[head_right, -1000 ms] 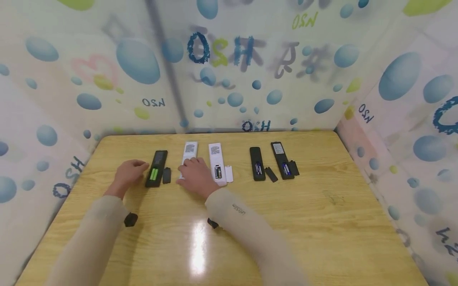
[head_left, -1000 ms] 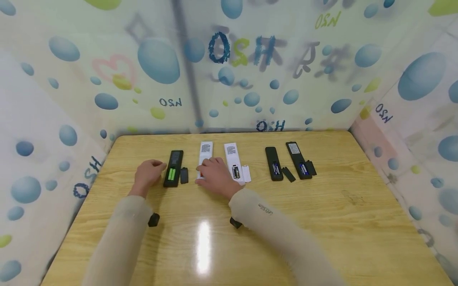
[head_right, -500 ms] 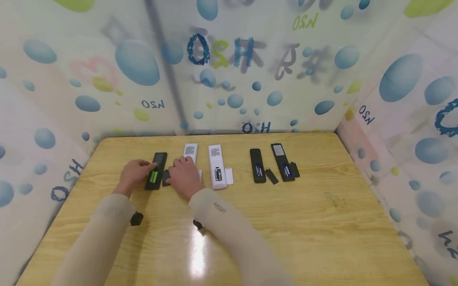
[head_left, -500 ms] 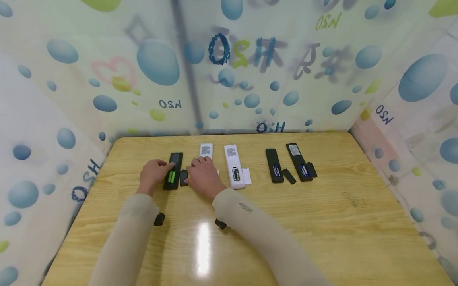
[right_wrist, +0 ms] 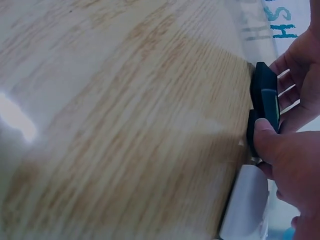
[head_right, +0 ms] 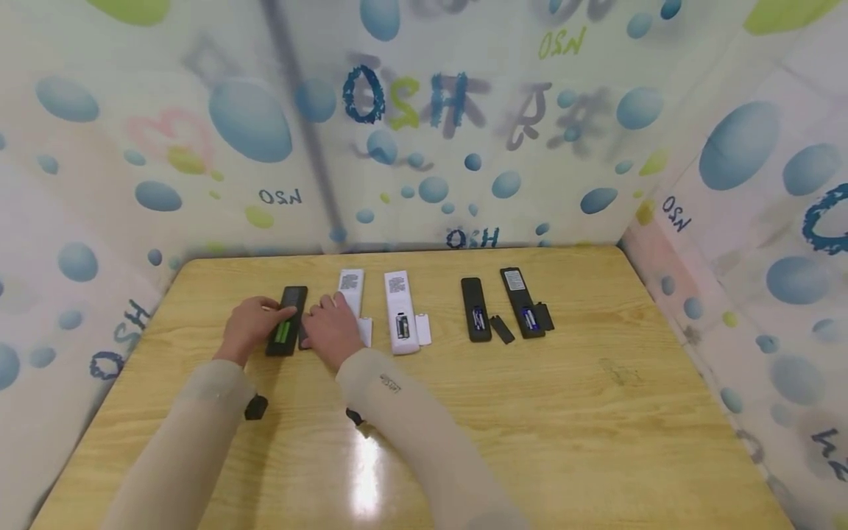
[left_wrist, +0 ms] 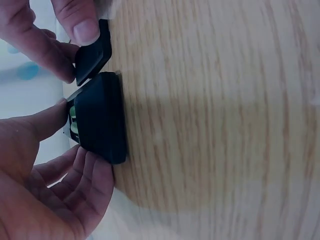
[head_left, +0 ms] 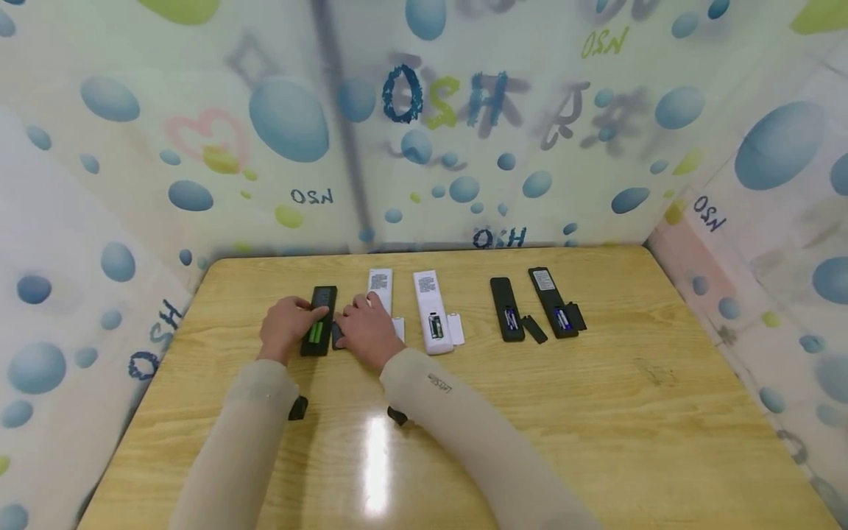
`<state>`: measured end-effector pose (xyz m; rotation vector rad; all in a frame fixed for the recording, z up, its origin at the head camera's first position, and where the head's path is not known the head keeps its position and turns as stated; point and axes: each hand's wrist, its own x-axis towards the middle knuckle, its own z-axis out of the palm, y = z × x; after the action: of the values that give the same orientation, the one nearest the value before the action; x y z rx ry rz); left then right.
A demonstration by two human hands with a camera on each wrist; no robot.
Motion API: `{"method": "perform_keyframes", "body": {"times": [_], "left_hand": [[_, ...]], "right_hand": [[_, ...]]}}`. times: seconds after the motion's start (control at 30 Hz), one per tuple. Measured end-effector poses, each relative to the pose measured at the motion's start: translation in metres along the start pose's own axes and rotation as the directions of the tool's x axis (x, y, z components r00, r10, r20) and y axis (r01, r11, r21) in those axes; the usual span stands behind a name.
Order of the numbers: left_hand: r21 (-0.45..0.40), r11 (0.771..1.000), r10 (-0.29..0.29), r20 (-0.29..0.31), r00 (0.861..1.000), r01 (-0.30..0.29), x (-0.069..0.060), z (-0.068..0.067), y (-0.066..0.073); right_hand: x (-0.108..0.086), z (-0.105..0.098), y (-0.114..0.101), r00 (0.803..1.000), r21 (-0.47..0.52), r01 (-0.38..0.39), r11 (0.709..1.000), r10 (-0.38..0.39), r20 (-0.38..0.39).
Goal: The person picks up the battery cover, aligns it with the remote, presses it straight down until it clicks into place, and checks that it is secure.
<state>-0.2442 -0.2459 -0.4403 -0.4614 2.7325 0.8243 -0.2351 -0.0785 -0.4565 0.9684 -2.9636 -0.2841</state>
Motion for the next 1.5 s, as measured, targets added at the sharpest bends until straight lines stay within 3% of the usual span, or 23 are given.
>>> {"method": "perform_keyframes", "body": {"times": [0.27, 0.43, 0.67, 0.87, 1.1, 1.23, 1.37, 1.5], "left_hand": [[-0.043, 0.999, -0.026, 0.056, 0.998, 0.028, 0.001, -0.001, 0.001], [-0.068, 0.996, -0.058, 0.075, 0.996, 0.063, 0.000, -0.002, 0.003], [-0.095, 0.992, -0.074, 0.046, 0.996, 0.078, -0.005, -0.003, 0.010], [-0.164, 0.981, -0.095, 0.087, 0.992, 0.109, -0.005, -0.003, 0.013], [-0.263, 0.963, -0.027, 0.114, 0.993, 0.056, 0.005, 0.001, 0.008], [-0.251, 0.968, 0.005, 0.068, 0.998, 0.012, 0.010, 0.001, 0.003], [-0.243, 0.970, 0.032, 0.033, 0.999, -0.023, 0.010, -0.005, -0.001], [-0.271, 0.962, 0.033, 0.046, 0.998, -0.019, 0.006, -0.010, -0.002]], "right_hand": [[0.000, -0.006, -0.001, 0.999, 0.041, 0.017, 0.999, -0.019, 0.037], [0.000, -0.009, 0.000, 1.000, 0.113, -0.012, 0.994, 0.013, -0.002], [0.000, -0.011, 0.004, 0.996, 0.163, -0.047, 0.985, 0.058, -0.061], [-0.004, -0.013, 0.008, 0.995, 0.235, -0.046, 0.971, 0.064, -0.070], [-0.007, -0.017, 0.009, 0.995, 0.276, -0.029, 0.961, 0.054, -0.082], [-0.010, -0.020, 0.009, 0.995, 0.300, -0.025, 0.954, 0.052, -0.082], [-0.015, -0.022, 0.011, 0.994, 0.326, -0.009, 0.945, 0.044, -0.100], [-0.018, -0.024, 0.014, 0.992, 0.327, 0.003, 0.945, 0.039, -0.121]]}}
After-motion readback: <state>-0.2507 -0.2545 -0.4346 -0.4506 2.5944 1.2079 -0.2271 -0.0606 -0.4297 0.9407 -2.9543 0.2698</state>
